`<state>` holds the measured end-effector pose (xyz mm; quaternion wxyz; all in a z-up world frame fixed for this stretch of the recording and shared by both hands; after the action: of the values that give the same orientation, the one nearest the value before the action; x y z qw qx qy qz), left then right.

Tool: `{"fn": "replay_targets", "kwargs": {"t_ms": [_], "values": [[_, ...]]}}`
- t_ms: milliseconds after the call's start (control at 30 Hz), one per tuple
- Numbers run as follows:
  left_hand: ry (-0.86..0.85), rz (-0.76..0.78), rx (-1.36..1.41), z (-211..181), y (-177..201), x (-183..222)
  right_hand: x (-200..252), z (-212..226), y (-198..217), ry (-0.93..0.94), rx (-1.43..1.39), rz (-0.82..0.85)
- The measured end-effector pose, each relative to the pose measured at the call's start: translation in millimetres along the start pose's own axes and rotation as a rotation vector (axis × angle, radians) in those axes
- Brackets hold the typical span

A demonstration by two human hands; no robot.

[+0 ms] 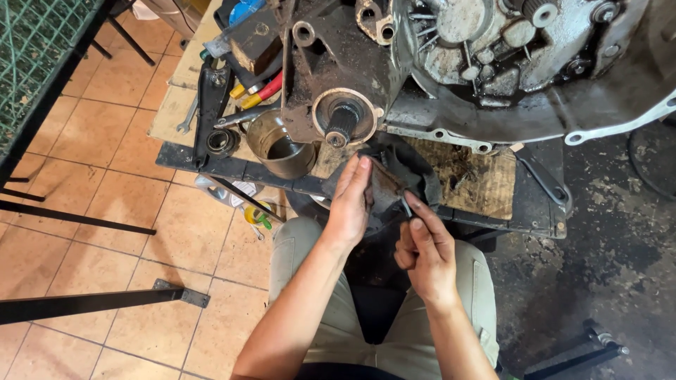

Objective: Cleaning the interior and exterior surfaces of a transmission casing using a brush, scraper, and cloth with cleaning fluid.

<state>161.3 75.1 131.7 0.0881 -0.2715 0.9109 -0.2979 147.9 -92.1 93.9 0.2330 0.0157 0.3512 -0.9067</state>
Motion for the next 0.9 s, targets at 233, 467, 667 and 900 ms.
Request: {"fn": "replay_targets", "kwargs": {"t_ms": [233, 467, 667, 900], "values": [[0.111, 0.005, 0.077, 8, 0, 6, 6, -1, -3, -0.039, -0.108, -0.055], [0.086, 0.071, -0.022, 93, 81, -9, 8, -3, 9, -0.199, -0.524, -0.026], [-0.107, 0.266, -0.189, -19, 3, 26, 13, -21, 24, -0.319, -0.67, -0.043], [-0.214, 0.198, -0.232, -17, -2, 9, 13, -27, 22, -0.247, -0.376, -0.081]]}}
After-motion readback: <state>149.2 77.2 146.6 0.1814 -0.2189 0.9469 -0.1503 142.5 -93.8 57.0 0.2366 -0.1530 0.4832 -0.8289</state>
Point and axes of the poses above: each hand's wrist, its own x-axis away from the middle knuckle, its own y-axis out of the back of the hand, z = x × y, the point moved 6 cm from there along -x, towards the middle knuckle, and after that the axes turned 2 degrees about -x, right-handed, at the moved point
